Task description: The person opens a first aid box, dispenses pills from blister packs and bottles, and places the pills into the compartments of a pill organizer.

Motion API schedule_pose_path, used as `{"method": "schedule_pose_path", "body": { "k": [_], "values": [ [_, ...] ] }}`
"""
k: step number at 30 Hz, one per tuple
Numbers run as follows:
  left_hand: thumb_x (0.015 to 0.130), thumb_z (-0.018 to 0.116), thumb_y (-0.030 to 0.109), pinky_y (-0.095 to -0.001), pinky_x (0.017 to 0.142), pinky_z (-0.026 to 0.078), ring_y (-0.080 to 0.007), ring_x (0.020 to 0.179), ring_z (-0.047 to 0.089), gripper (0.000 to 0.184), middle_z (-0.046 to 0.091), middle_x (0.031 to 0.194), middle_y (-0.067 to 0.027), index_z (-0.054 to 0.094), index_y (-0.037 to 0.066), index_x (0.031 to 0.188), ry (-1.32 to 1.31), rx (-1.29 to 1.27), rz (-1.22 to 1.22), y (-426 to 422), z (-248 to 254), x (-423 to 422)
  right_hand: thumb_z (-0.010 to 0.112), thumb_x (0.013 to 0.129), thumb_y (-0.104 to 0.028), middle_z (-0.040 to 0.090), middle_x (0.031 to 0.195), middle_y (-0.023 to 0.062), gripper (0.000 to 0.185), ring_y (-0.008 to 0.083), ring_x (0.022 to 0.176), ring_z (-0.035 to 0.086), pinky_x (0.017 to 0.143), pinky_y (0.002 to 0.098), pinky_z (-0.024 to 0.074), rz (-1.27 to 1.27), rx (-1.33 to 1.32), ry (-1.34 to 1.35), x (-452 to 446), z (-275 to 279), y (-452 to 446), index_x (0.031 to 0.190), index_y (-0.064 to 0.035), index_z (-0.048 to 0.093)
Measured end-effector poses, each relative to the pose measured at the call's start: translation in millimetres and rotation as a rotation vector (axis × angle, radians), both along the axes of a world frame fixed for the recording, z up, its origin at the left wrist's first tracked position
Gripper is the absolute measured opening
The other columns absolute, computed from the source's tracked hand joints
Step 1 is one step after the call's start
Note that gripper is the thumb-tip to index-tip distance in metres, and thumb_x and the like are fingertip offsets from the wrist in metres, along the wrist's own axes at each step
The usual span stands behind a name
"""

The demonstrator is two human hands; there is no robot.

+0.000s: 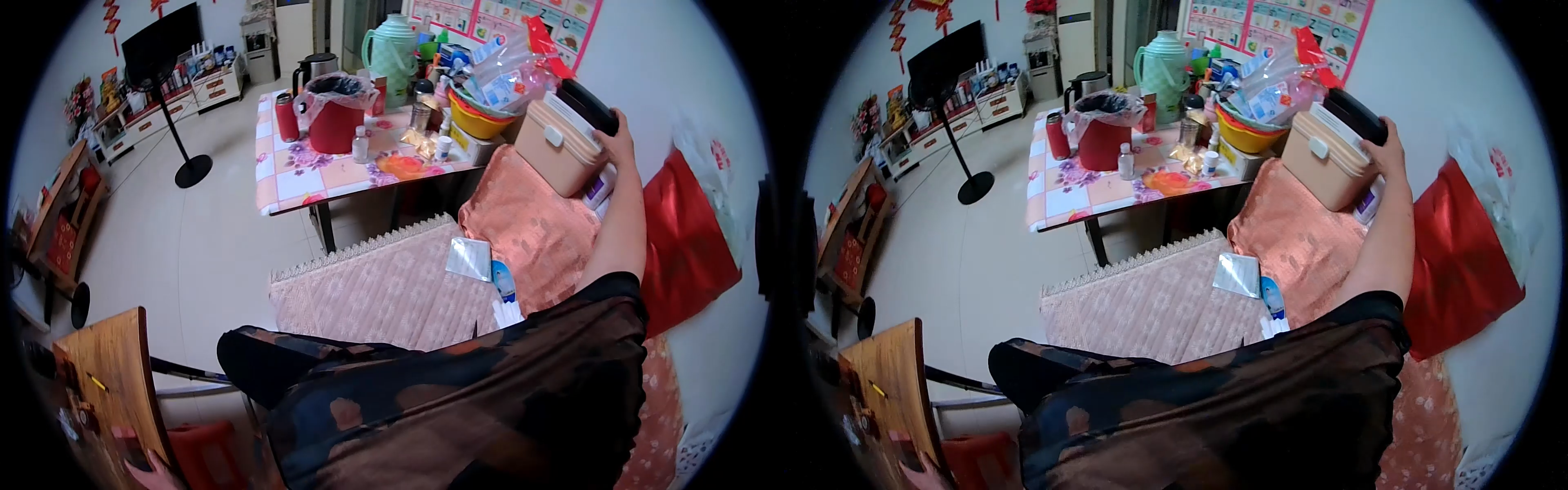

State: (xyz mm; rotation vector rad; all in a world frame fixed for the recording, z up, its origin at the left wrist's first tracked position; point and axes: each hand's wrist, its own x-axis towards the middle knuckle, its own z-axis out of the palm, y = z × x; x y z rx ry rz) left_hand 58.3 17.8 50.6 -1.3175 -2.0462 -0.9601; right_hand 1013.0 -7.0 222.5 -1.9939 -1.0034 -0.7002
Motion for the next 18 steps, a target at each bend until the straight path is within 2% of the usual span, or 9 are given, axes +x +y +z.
{"method": "schedule_pose_path", "body": {
  "k": [4, 6, 7, 9, 13, 18],
  "values": [
    [0.075, 0.072, 0.017, -0.0442, 0.085, 0.047, -0.0361, 0.090, 0.063, 0.035, 0.067, 0.099, -0.0188, 0.065, -0.001, 0.104, 0.002, 0.042, -0.102, 0, 3, 1, 0.078, 0.069, -0.019, 0.059, 0.120, 0.0193, 0.070, 0.0314, 0.111, 0.058, 0.094, 0.0376, 0.0463, -0.048, 0.072, -0.054, -9, -9, 6, 0.132, -0.0151, 0.047],
    [0.073, 0.076, 0.020, -0.0441, 0.087, 0.047, -0.0368, 0.092, 0.062, 0.044, 0.066, 0.102, -0.0205, 0.062, -0.003, 0.108, -0.095, 0.043, -0.206, 0, 3, -3, 0.077, 0.071, -0.021, 0.060, 0.117, 0.0206, 0.067, 0.0334, 0.108, 0.059, 0.093, 0.0390, 0.0472, -0.100, 0.069, -0.079, -25, -8, 7, 0.132, -0.0168, 0.048],
    [0.073, 0.076, 0.020, -0.0441, 0.087, 0.047, -0.0368, 0.092, 0.062, 0.044, 0.066, 0.102, -0.0205, 0.062, -0.003, 0.108, -0.094, 0.041, -0.201, 1, -16, -27, 0.077, 0.072, -0.021, 0.060, 0.115, 0.0211, 0.066, 0.0343, 0.107, 0.059, 0.092, 0.0397, 0.0477, -0.142, 0.067, -0.123, -29, -8, 6, 0.132, -0.0176, 0.048],
    [0.088, 0.066, 0.026, -0.0396, 0.108, 0.032, -0.0376, 0.127, 0.042, 0.064, 0.043, 0.138, -0.0254, 0.039, -0.005, 0.137, -0.191, -0.178, 0.118, 5, -69, -90, 0.075, 0.074, -0.023, 0.060, 0.112, 0.0222, 0.062, 0.0360, 0.105, 0.060, 0.089, 0.0410, 0.0489, -0.186, 0.075, -0.154, -41, -11, 1, 0.131, -0.0193, 0.050],
    [0.089, 0.066, 0.027, -0.0385, 0.107, 0.034, -0.0368, 0.126, 0.044, 0.064, 0.044, 0.137, -0.0256, 0.039, -0.005, 0.137, -0.136, -0.197, 0.103, 3, -70, -99, 0.075, 0.074, -0.024, 0.061, 0.112, 0.0218, 0.059, 0.0355, 0.104, 0.060, 0.088, 0.0407, 0.0491, -0.183, 0.126, -0.153, -68, -13, -8, 0.128, -0.0185, 0.052],
    [0.089, 0.065, 0.030, -0.0380, 0.106, 0.035, -0.0365, 0.127, 0.043, 0.066, 0.042, 0.139, -0.0254, 0.037, -0.005, 0.138, -0.129, -0.221, 0.159, 4, -66, -91, 0.076, 0.075, -0.026, 0.064, 0.108, 0.0200, 0.058, 0.0318, 0.099, 0.063, 0.087, 0.0387, 0.0495, -0.177, 0.236, -0.307, -105, -8, -18, 0.127, -0.0137, 0.053]
  ]
}}
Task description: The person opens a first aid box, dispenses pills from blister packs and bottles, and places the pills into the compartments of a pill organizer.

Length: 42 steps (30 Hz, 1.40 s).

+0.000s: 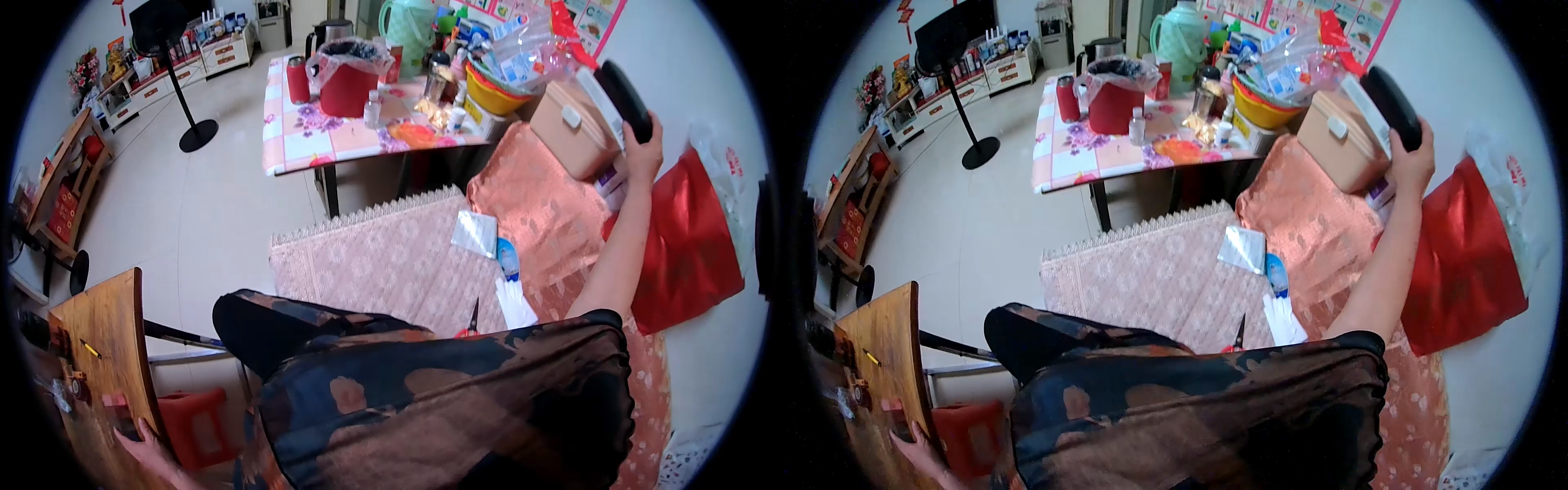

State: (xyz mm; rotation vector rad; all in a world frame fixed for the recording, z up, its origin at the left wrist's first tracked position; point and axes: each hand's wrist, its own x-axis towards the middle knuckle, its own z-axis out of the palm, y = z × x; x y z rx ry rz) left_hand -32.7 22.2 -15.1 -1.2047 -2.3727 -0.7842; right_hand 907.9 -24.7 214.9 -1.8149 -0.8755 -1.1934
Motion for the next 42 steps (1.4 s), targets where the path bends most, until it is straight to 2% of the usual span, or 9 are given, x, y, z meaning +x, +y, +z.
{"method": "schedule_pose_path", "body": {
  "k": [6, 18, 24, 29, 32, 34, 37, 40, 42],
  "values": [
    [0.088, 0.066, 0.036, -0.0377, 0.107, 0.034, -0.0363, 0.128, 0.042, 0.072, 0.042, 0.140, -0.0244, 0.037, -0.005, 0.139, -0.063, -0.006, 0.003, -1, 18, 23, 0.080, 0.073, -0.013, 0.063, 0.113, 0.0131, 0.057, 0.0190, 0.101, 0.062, 0.089, 0.0305, 0.0491, 0.388, 0.065, 0.126, -87, -43, 27, 0.124, -0.0088, 0.054],
    [0.087, 0.066, 0.039, -0.0376, 0.107, 0.034, -0.0351, 0.128, 0.041, 0.072, 0.042, 0.140, -0.0229, 0.038, -0.004, 0.138, -0.023, 0.011, 0.001, -2, 3, 1, 0.075, 0.070, -0.012, 0.048, 0.126, 0.0202, 0.059, 0.0390, 0.115, 0.050, 0.098, 0.0427, 0.0422, 0.567, -0.536, 0.405, -142, -332, 63, 0.125, -0.0097, 0.054],
    [0.086, 0.069, 0.033, -0.0380, 0.105, 0.036, -0.0355, 0.126, 0.043, 0.070, 0.043, 0.138, -0.0241, 0.039, -0.004, 0.137, -0.014, 0.046, -0.012, -1, -1, -3, 0.078, 0.070, -0.024, 0.040, 0.133, 0.0207, 0.072, 0.0415, 0.116, 0.048, 0.099, 0.0440, 0.0424, 0.497, -0.756, 0.683, -151, -397, 12, 0.134, -0.0161, 0.045],
    [0.079, 0.074, 0.027, -0.0410, 0.097, 0.042, -0.0368, 0.109, 0.053, 0.060, 0.055, 0.121, -0.0232, 0.050, -0.005, 0.124, 0.026, 0.125, -0.091, -7, 39, 56, 0.081, 0.066, -0.029, 0.036, 0.139, 0.0216, 0.075, 0.0432, 0.125, 0.039, 0.105, 0.0494, 0.0344, 0.424, -0.844, 0.286, -133, -337, 34, 0.130, -0.0076, 0.048],
    [0.071, 0.082, 0.028, -0.0441, 0.089, 0.047, -0.0381, 0.097, 0.060, 0.058, 0.063, 0.108, -0.0232, 0.059, -0.005, 0.113, 0.192, 0.149, -0.064, -3, 41, 64, 0.072, 0.075, -0.018, 0.049, 0.124, 0.0242, 0.049, 0.0428, 0.119, 0.044, 0.101, 0.0503, 0.0361, 0.563, -0.351, -0.030, -85, -243, 94, 0.117, 0.0006, 0.054],
    [0.072, 0.082, 0.028, -0.0448, 0.088, 0.048, -0.0388, 0.096, 0.060, 0.058, 0.063, 0.107, -0.0238, 0.059, -0.005, 0.113, 0.120, 0.156, -0.112, -5, 48, 68, 0.063, 0.080, -0.014, 0.053, 0.108, 0.0230, 0.037, 0.0417, 0.102, 0.050, 0.092, 0.0518, 0.0377, 0.331, -0.168, -0.298, -76, -148, 104, 0.111, 0.0030, 0.054],
    [0.072, 0.081, 0.028, -0.0453, 0.087, 0.048, -0.0384, 0.095, 0.061, 0.058, 0.063, 0.107, -0.0237, 0.059, -0.006, 0.113, 0.104, 0.170, -0.140, -6, 54, 79, 0.064, 0.080, -0.023, 0.054, 0.114, 0.0190, 0.038, 0.0373, 0.107, 0.050, 0.092, 0.0500, 0.0393, -0.122, -0.066, -0.432, -13, -53, 102, 0.112, -0.0041, 0.058],
    [0.072, 0.082, 0.029, -0.0455, 0.088, 0.048, -0.0386, 0.097, 0.060, 0.061, 0.063, 0.108, -0.0240, 0.058, -0.006, 0.115, 0.060, 0.135, -0.108, -7, 56, 80, 0.056, 0.085, -0.034, 0.065, 0.106, 0.0194, 0.036, 0.0379, 0.100, 0.062, 0.088, 0.0487, 0.0481, -0.532, -0.276, 0.120, 49, 11, 93, 0.103, -0.0038, 0.066],
    [0.071, 0.082, 0.031, -0.0457, 0.089, 0.047, -0.0389, 0.099, 0.059, 0.064, 0.062, 0.109, -0.0244, 0.057, -0.006, 0.116, 0.020, 0.083, -0.064, -7, 50, 70, 0.051, 0.087, -0.026, 0.058, 0.125, 0.0208, 0.039, 0.0368, 0.116, 0.056, 0.097, 0.0448, 0.0445, -0.584, -0.518, 0.655, 53, 30, 86, 0.117, -0.0045, 0.064]
  ]
}}
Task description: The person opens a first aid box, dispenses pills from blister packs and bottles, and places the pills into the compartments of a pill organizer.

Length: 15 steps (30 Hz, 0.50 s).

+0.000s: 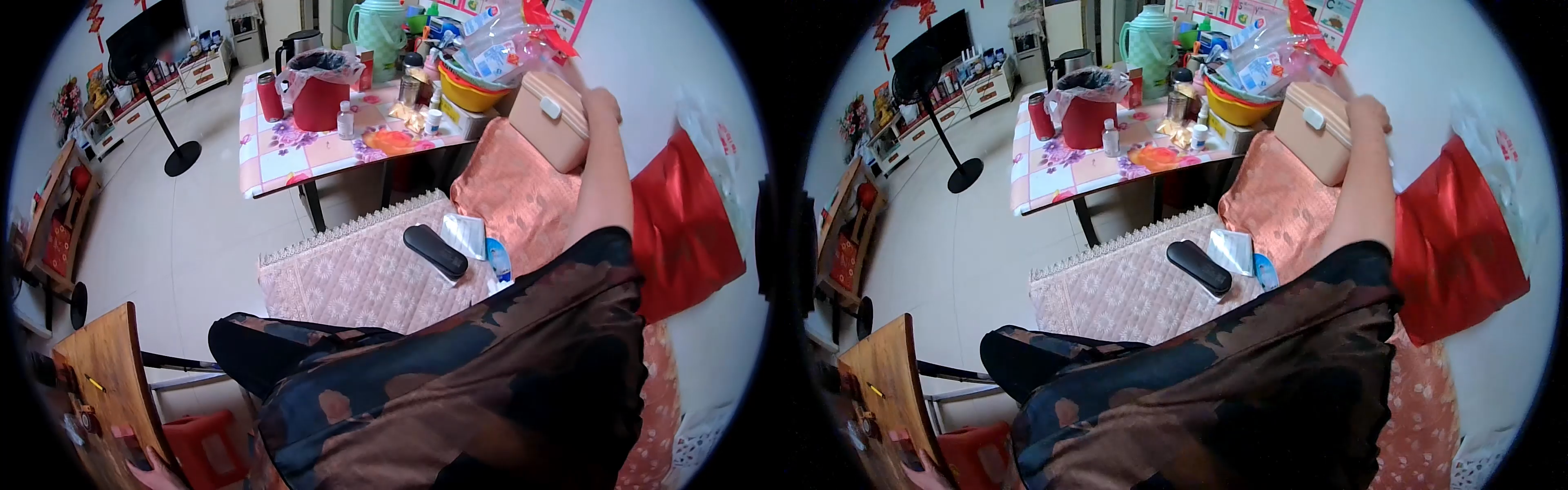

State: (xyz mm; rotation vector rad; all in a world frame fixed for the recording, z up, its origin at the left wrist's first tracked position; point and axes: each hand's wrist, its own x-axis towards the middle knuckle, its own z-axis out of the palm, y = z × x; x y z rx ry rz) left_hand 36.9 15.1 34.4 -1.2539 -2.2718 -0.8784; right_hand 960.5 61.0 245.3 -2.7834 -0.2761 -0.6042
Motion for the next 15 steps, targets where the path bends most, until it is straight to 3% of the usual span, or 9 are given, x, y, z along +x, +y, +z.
{"method": "schedule_pose_path", "body": {
  "k": [1, 3, 6, 9, 13, 15],
  "values": [
    [0.071, 0.082, 0.033, -0.0460, 0.090, 0.047, -0.0396, 0.101, 0.058, 0.067, 0.061, 0.112, -0.0251, 0.056, -0.007, 0.118, 0.060, 0.024, 0.021, 1, -11, -14, 0.051, 0.086, -0.024, 0.056, 0.128, 0.0213, 0.040, 0.0375, 0.119, 0.054, 0.098, 0.0434, 0.0441, -0.067, -0.086, 0.140, 11, 3, -5, 0.119, -0.0043, 0.063],
    [0.069, 0.083, 0.039, -0.0472, 0.094, 0.046, -0.0412, 0.106, 0.055, 0.077, 0.057, 0.117, -0.0267, 0.052, -0.007, 0.122, 0.127, 0.033, 0.094, 3, -29, -32, 0.049, 0.087, -0.021, 0.053, 0.133, 0.0179, 0.040, 0.0385, 0.123, 0.051, 0.099, 0.0504, 0.0415, -0.060, -0.180, 0.235, 93, -18, -5, 0.122, -0.0073, 0.062],
    [0.070, 0.082, 0.039, -0.0472, 0.093, 0.046, -0.0413, 0.105, 0.055, 0.075, 0.057, 0.117, -0.0267, 0.053, -0.007, 0.122, 0.125, 0.032, 0.076, 2, -25, -28, 0.049, 0.088, -0.022, 0.055, 0.130, 0.0188, 0.037, 0.0376, 0.122, 0.052, 0.098, 0.0531, 0.0405, 0.019, -0.167, 0.230, 149, -32, -2, 0.120, -0.0094, 0.064],
    [0.071, 0.081, 0.041, -0.0472, 0.093, 0.046, -0.0413, 0.105, 0.056, 0.074, 0.057, 0.116, -0.0268, 0.053, -0.006, 0.122, -0.040, -0.009, -0.017, 1, -9, -18, 0.053, 0.088, -0.030, 0.060, 0.121, 0.0217, 0.040, 0.0357, 0.116, 0.057, 0.099, 0.0491, 0.0415, -0.159, 0.025, 0.022, 25, -10, -7, 0.120, -0.0090, 0.063],
    [0.072, 0.081, 0.040, -0.0464, 0.092, 0.047, -0.0405, 0.103, 0.057, 0.072, 0.059, 0.115, -0.0266, 0.054, -0.004, 0.121, 0.087, -0.003, 0.030, 3, -27, -41, 0.059, 0.084, -0.040, 0.065, 0.110, 0.0226, 0.047, 0.0363, 0.105, 0.061, 0.095, 0.0420, 0.0451, -0.233, 0.024, -0.206, 24, -7, -11, 0.120, -0.0088, 0.063],
    [0.086, 0.068, 0.038, -0.0395, 0.107, 0.033, -0.0368, 0.126, 0.042, 0.074, 0.042, 0.138, -0.0253, 0.039, -0.006, 0.137, 0.068, -0.141, 0.106, 10, -69, -113, 0.064, 0.079, -0.046, 0.066, 0.106, 0.0208, 0.053, 0.0373, 0.101, 0.063, 0.090, 0.0424, 0.0480, 0.067, 0.007, -0.136, 57, 5, -20, 0.117, -0.0079, 0.064]
  ]
}}
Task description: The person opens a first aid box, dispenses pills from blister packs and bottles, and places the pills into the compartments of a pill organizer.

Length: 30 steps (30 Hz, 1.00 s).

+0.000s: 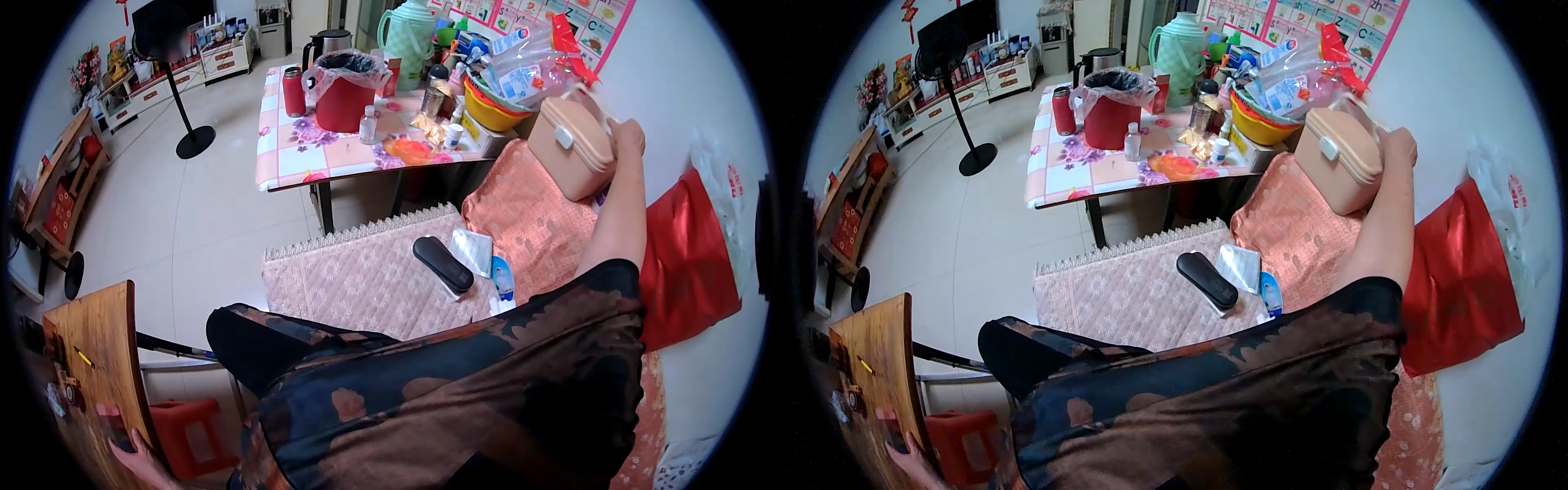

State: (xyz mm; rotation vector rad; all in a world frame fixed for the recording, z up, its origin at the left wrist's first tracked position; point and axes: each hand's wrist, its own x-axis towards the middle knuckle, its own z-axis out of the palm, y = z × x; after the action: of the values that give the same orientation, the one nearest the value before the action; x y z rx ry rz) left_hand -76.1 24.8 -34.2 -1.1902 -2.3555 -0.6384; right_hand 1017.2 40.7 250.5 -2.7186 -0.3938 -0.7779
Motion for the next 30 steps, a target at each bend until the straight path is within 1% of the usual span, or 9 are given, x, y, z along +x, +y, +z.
{"method": "schedule_pose_path", "body": {
  "k": [6, 8, 10, 15, 19, 21, 24, 27, 30],
  "values": [
    [0.088, 0.067, 0.029, -0.0384, 0.108, 0.033, -0.0357, 0.127, 0.042, 0.067, 0.042, 0.139, -0.0243, 0.038, -0.005, 0.138, -0.006, 0.118, -0.077, 0, -14, -8, 0.062, 0.078, -0.042, 0.067, 0.107, 0.0181, 0.042, 0.0358, 0.100, 0.064, 0.086, 0.0437, 0.0494, 0.165, 0.077, -0.124, -15, 0, 5, 0.101, -0.0075, 0.069],
    [0.089, 0.066, 0.029, -0.0381, 0.109, 0.031, -0.0355, 0.129, 0.040, 0.065, 0.042, 0.139, -0.0235, 0.038, -0.004, 0.138, -0.047, 0.117, -0.118, -3, 12, 34, 0.066, 0.077, -0.042, 0.067, 0.106, 0.0178, 0.046, 0.0356, 0.100, 0.063, 0.086, 0.0433, 0.0487, 0.141, 0.058, -0.106, -49, 6, 11, 0.108, -0.0075, 0.068],
    [0.089, 0.065, 0.025, -0.0384, 0.107, 0.032, -0.0352, 0.127, 0.042, 0.061, 0.044, 0.137, -0.0218, 0.040, -0.002, 0.137, -0.093, 0.134, -0.154, -4, 17, 43, 0.059, 0.077, -0.044, 0.068, 0.099, 0.0205, 0.043, 0.0379, 0.093, 0.065, 0.081, 0.0453, 0.0489, 0.247, 0.072, -0.218, -68, 4, 15, 0.096, -0.0074, 0.070],
    [0.084, 0.070, 0.029, -0.0430, 0.109, 0.030, -0.0392, 0.129, 0.040, 0.066, 0.042, 0.137, -0.0262, 0.043, -0.004, 0.133, 0.053, 0.082, -0.069, -1, 26, 59, 0.061, 0.084, -0.038, 0.067, 0.094, 0.0193, 0.042, 0.0324, 0.086, 0.064, 0.079, 0.0406, 0.0472, 0.598, 0.123, -0.280, -146, 13, 22, 0.104, -0.0016, 0.066],
    [0.079, 0.072, 0.036, -0.0463, 0.103, 0.035, -0.0380, 0.124, 0.044, 0.067, 0.049, 0.131, -0.0240, 0.047, -0.001, 0.130, 0.239, 0.130, 0.011, -2, 33, 75, 0.064, 0.089, -0.018, 0.063, 0.081, 0.0061, 0.021, 0.0137, 0.075, 0.055, 0.071, 0.0277, 0.0453, 1.070, 0.197, -0.062, -166, -10, 55, 0.099, 0.0004, 0.065],
    [0.078, 0.072, 0.034, -0.0464, 0.103, 0.034, -0.0371, 0.123, 0.044, 0.064, 0.050, 0.129, -0.0225, 0.049, -0.001, 0.127, 0.228, 0.191, 0.002, -1, 35, 80, 0.063, 0.091, -0.014, 0.061, 0.082, 0.0019, 0.016, 0.0105, 0.075, 0.054, 0.070, 0.0235, 0.0435, 1.215, 0.153, -0.004, -209, -26, 78, 0.096, 0.0006, 0.064],
    [0.077, 0.072, 0.034, -0.0475, 0.106, 0.031, -0.0367, 0.127, 0.041, 0.065, 0.046, 0.133, -0.0212, 0.049, 0.000, 0.127, 0.105, 0.207, 0.041, -3, 39, 87, 0.063, 0.090, -0.009, 0.060, 0.084, -0.0007, 0.013, 0.0054, 0.076, 0.054, 0.071, 0.0176, 0.0413, 1.578, 0.462, 0.610, -265, -78, 125, 0.100, -0.0004, 0.062],
    [0.078, 0.071, 0.036, -0.0468, 0.106, 0.031, -0.0365, 0.128, 0.040, 0.064, 0.046, 0.133, -0.0216, 0.050, 0.000, 0.127, 0.082, 0.212, 0.057, -4, 36, 86, 0.064, 0.087, -0.006, 0.061, 0.086, 0.0009, 0.016, 0.0072, 0.080, 0.056, 0.074, 0.0194, 0.0434, 1.696, 0.172, 0.623, -319, -104, 159, 0.101, 0.0003, 0.062],
    [0.080, 0.070, 0.036, -0.0459, 0.104, 0.034, -0.0357, 0.124, 0.045, 0.061, 0.050, 0.130, -0.0220, 0.052, 0.000, 0.125, 0.118, 0.211, 0.019, -2, 28, 75, 0.065, 0.084, -0.007, 0.062, 0.086, 0.0028, 0.016, 0.0104, 0.081, 0.057, 0.075, 0.0237, 0.0455, 1.819, 0.222, 0.661, -384, -145, 175, 0.097, 0.0012, 0.064]
  ]
}}
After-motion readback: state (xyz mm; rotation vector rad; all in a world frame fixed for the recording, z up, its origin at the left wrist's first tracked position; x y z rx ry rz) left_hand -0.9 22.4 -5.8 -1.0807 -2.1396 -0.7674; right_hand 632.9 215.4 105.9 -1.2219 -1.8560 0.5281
